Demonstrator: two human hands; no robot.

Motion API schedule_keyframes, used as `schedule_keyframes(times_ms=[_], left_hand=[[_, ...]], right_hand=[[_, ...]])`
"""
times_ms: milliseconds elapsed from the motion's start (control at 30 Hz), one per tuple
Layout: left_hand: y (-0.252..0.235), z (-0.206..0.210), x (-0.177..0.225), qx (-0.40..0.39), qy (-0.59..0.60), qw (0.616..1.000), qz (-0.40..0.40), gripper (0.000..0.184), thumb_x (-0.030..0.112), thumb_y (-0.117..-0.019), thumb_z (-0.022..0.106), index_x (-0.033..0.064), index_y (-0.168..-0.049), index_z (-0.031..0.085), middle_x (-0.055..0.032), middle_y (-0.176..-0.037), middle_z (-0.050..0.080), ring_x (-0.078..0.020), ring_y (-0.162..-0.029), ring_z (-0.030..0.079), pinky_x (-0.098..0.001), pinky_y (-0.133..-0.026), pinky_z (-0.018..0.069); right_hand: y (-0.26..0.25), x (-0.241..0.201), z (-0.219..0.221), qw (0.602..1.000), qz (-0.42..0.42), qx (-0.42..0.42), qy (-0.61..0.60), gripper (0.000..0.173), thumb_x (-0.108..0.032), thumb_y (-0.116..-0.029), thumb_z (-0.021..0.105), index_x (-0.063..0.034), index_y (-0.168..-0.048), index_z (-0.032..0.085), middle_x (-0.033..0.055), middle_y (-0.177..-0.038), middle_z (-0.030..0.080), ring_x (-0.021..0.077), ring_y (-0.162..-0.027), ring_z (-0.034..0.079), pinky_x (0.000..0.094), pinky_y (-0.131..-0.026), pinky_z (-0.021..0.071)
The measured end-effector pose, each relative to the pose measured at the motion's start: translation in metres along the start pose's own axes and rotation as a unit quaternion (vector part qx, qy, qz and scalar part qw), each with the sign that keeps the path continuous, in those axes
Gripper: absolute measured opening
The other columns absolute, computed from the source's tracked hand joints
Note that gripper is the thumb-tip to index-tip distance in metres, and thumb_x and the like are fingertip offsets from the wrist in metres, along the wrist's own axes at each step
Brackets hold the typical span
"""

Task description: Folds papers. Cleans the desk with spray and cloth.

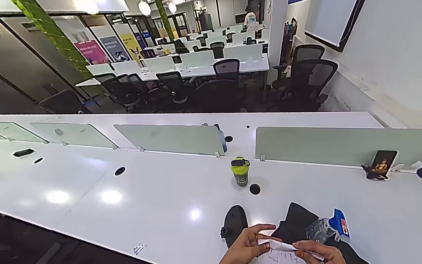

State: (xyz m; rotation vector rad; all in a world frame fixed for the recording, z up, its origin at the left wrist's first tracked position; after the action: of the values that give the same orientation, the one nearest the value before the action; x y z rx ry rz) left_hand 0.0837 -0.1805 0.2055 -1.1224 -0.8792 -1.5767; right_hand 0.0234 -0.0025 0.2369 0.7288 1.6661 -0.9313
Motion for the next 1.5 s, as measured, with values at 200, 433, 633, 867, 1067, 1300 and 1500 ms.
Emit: schedule_keyframes(times_ms=[200,433,633,867,1067,1300,1500], left_hand=[[0.01,-0.001,-0.004,-0.072,0.048,0.995,-0.049,0.035,0.019,-0.1055,0.05,0.0124,-0.139,0.057,0.0102,-0.114,0.072,0.006,-0.083,0.066,-0.0145,-0.071,0.0543],[0.012,-0.012,0.025,-0.002,-0.104,0.981,0.163,0.027,0.008,-0.106,0.051,-0.0034,-0.123,0.069,-0.0048,-0.119,0.074,-0.0032,-0.104,0.071,-0.0234,-0.091,0.0579],[0.017,-0.004,0.038,0.0,-0.192,0.946,0.261,0.026,0.003,-0.1037,0.051,-0.0052,-0.121,0.068,-0.0111,-0.116,0.075,-0.0012,-0.1,0.07,-0.0186,-0.09,0.0552],[0.024,-0.002,0.037,-0.022,-0.241,0.931,0.273,0.027,0.008,-0.1068,0.047,-0.0067,-0.116,0.068,-0.0163,-0.114,0.074,-0.0079,-0.108,0.07,-0.0234,-0.098,0.0531],[0.034,-0.003,0.037,0.065,-0.227,0.906,0.351,0.031,0.016,-0.1079,0.045,0.0017,-0.088,0.064,-0.0036,-0.081,0.066,0.0016,-0.079,0.063,-0.0136,-0.076,0.0515],[0.028,-0.011,0.025,0.157,-0.064,0.965,0.2,0.045,0.018,-0.1039,0.051,0.0017,-0.145,0.05,0.0149,-0.092,0.074,0.0077,-0.08,0.066,-0.0149,-0.075,0.0545],[0.027,0.008,0.031,0.064,-0.083,0.985,0.136,0.034,0.013,-0.1007,0.062,-0.0043,-0.129,0.064,0.0014,-0.113,0.076,0.0038,-0.095,0.069,-0.0183,-0.086,0.0562]], right_hand=[[0.003,-0.004,-0.004,0.999,-0.01,0.016,-0.029,0.018,0.006,-0.0835,0.071,-0.0017,-0.097,0.079,-0.0048,-0.098,0.079,-0.004,-0.095,0.072,0.0171,-0.091,0.0574],[0.011,-0.001,-0.009,0.998,0.024,0.036,-0.035,0.017,0.005,-0.0834,0.072,-0.0031,-0.097,0.079,-0.0078,-0.096,0.079,-0.0058,-0.093,0.071,0.0164,-0.089,0.0577],[0.015,0.002,-0.009,0.997,0.039,0.037,-0.049,0.019,0.006,-0.0829,0.072,-0.0052,-0.096,0.08,-0.0096,-0.095,0.079,-0.0056,-0.092,0.071,0.0172,-0.089,0.0578],[0.016,0.001,-0.002,0.996,0.05,0.035,-0.067,0.019,0.006,-0.0828,0.072,-0.0052,-0.097,0.08,-0.0091,-0.095,0.079,-0.0054,-0.092,0.072,0.0174,-0.088,0.0585],[0.014,-0.004,0.006,0.997,0.042,0.023,-0.063,0.019,0.005,-0.0829,0.073,-0.0059,-0.097,0.08,-0.0095,-0.095,0.079,-0.0063,-0.092,0.071,0.0163,-0.089,0.0575],[0.012,-0.009,0.003,0.996,-0.031,0.03,-0.076,0.021,-0.005,-0.087,0.074,-0.0194,-0.099,0.082,-0.0134,-0.102,0.078,-0.0043,-0.098,0.071,0.0176,-0.091,0.0575],[0.02,-0.01,0.011,0.992,-0.084,-0.001,-0.094,0.023,-0.01,-0.0916,0.072,-0.0266,-0.105,0.081,-0.0142,-0.11,0.077,-0.0013,-0.104,0.07,0.0192,-0.093,0.0576]])
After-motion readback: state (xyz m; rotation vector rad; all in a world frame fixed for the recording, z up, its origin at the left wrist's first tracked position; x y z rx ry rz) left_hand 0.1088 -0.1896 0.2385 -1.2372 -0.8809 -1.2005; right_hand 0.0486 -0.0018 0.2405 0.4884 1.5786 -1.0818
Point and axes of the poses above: each hand's wrist, its own y-axis away from the middle knuckle, its own z-axis out of the palm, x = y × z, the point moved 9 cm from there along -y, towards the middle knuckle
